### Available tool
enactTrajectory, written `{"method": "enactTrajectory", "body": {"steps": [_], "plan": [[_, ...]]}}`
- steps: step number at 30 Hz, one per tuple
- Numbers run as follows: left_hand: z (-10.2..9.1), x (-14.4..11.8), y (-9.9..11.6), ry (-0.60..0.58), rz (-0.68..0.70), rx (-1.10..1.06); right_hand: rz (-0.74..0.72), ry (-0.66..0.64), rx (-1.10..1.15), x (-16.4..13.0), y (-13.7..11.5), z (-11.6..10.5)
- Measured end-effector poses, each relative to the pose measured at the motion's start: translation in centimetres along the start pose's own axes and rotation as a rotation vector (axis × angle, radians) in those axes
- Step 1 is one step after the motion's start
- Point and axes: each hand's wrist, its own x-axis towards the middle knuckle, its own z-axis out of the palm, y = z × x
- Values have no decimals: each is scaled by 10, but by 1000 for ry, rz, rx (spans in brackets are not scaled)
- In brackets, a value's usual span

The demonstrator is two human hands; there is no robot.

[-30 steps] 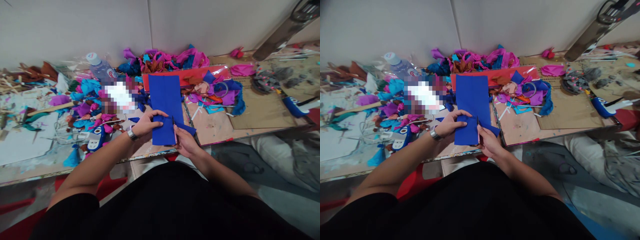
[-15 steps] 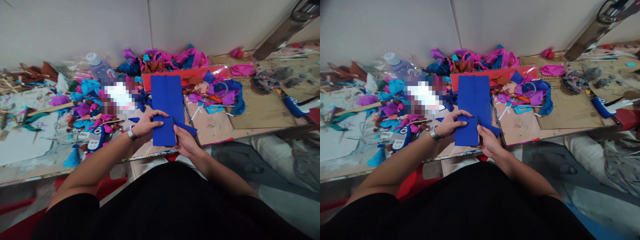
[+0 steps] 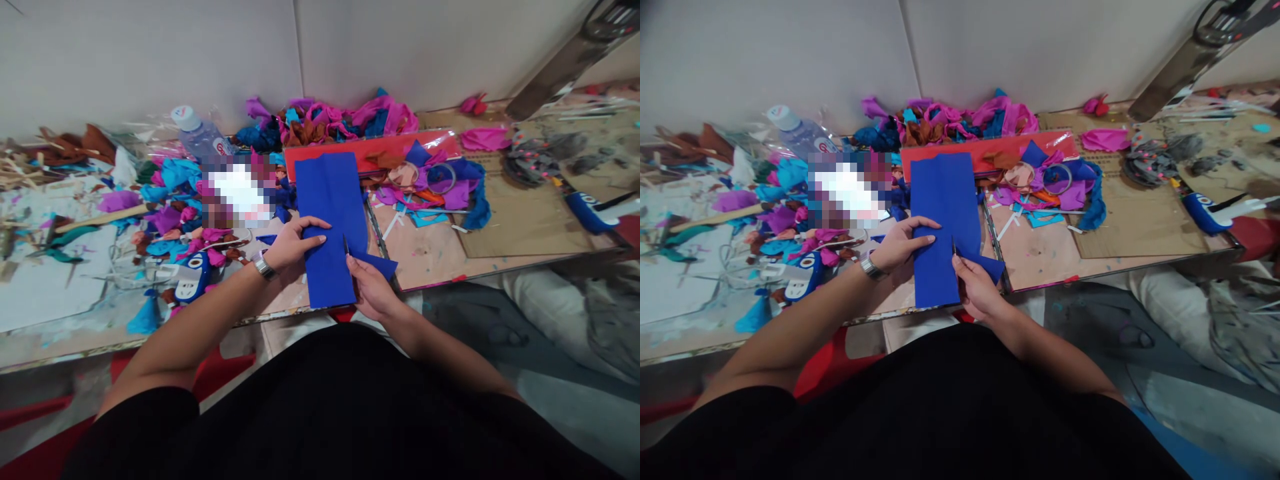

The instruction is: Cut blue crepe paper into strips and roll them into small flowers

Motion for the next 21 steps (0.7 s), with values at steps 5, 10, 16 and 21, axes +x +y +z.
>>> {"method": "enactTrajectory", "body": {"steps": [5, 10, 16, 21], "plan": [[2, -2, 4, -27, 2, -9, -6, 14, 24, 4, 0, 3], [2, -2, 4, -28, -13, -20, 15, 37, 58, 4, -1, 5], [3, -2, 4, -5, -8, -28, 14, 33, 24, 3, 0, 2], [4, -3, 6, 8, -22, -40, 21, 14, 42, 0, -2, 6]]}}
